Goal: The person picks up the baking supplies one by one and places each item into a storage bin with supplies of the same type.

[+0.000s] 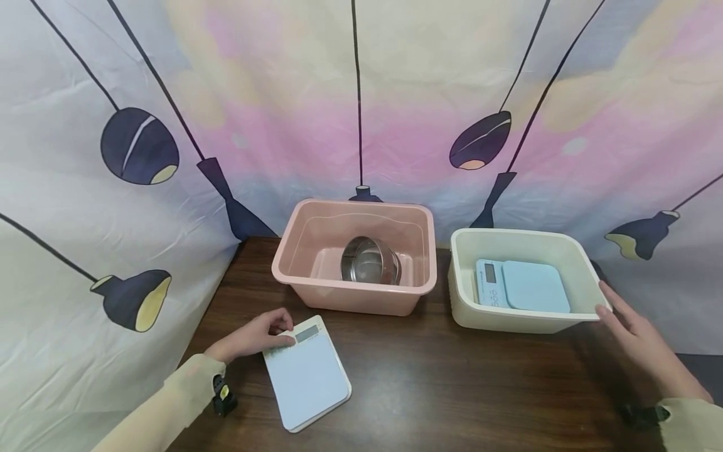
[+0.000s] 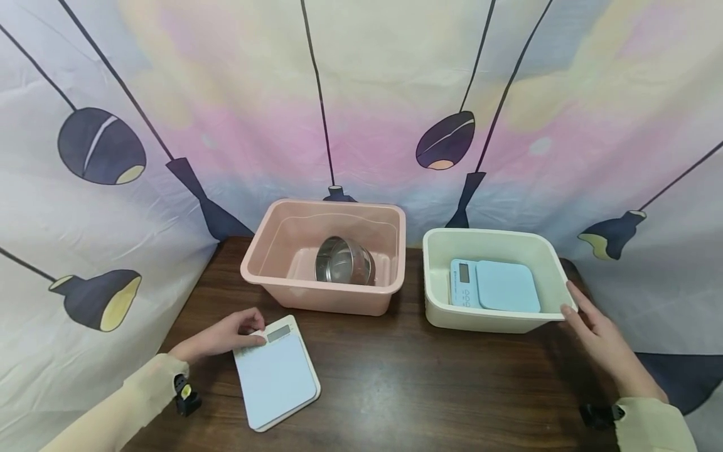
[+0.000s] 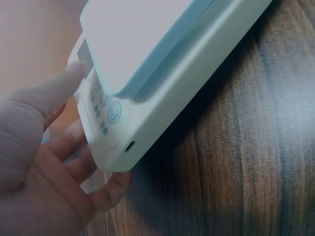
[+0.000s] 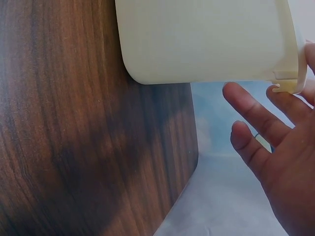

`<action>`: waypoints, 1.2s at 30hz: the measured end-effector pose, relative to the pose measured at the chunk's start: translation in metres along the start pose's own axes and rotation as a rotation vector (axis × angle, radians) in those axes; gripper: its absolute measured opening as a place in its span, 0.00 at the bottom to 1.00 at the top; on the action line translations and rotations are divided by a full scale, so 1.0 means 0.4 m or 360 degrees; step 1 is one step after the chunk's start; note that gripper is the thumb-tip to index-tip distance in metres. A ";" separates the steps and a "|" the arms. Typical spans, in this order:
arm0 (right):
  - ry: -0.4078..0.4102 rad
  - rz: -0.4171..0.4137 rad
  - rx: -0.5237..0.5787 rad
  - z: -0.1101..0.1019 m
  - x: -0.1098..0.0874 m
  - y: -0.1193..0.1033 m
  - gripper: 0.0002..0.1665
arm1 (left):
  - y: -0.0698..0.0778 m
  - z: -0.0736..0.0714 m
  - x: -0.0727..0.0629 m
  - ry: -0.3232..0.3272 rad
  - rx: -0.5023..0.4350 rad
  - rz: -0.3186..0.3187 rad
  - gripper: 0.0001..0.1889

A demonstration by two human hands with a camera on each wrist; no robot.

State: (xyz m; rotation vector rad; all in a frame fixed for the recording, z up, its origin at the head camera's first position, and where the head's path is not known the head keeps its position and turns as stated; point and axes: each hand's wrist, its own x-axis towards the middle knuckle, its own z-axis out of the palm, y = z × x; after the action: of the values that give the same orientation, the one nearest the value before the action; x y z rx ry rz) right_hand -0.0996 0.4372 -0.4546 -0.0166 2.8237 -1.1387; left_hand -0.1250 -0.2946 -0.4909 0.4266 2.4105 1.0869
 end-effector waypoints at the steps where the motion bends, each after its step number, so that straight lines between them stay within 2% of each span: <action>1: 0.0000 -0.0001 -0.0001 0.000 0.000 0.001 0.42 | -0.002 -0.003 0.001 -0.0008 -0.0033 -0.0020 0.17; 6: -0.0007 -0.0003 -0.0019 -0.001 0.000 0.000 0.42 | -0.011 -0.019 0.003 -0.0118 -0.0119 -0.0153 0.27; 13: 0.0004 -0.0032 -0.0086 0.001 0.001 -0.001 0.42 | -0.026 -0.027 0.004 -0.0341 -0.0273 -0.0192 0.17; 20: 0.0023 -0.0050 -0.0087 0.001 0.002 0.005 0.41 | -0.012 -0.009 0.003 -0.0404 -0.0421 -0.0333 0.14; 27: 0.0041 -0.0044 -0.0097 0.001 0.006 0.012 0.41 | 0.003 0.017 0.004 -0.0528 -0.0662 -0.0338 0.15; 30: 0.0052 -0.0051 -0.0116 -0.001 0.007 0.013 0.41 | 0.010 0.032 0.009 -0.0548 -0.0769 -0.0312 0.18; 36: 0.0050 -0.0056 -0.0120 -0.002 0.008 0.012 0.42 | 0.029 0.062 0.017 -0.0564 -0.0929 -0.0214 0.37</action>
State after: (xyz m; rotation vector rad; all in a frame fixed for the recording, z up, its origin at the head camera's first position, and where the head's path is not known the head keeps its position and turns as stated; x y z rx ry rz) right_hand -0.1025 0.4411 -0.4578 -0.0548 2.9041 -1.0474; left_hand -0.1166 -0.2686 -0.4983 0.2258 1.6923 1.4413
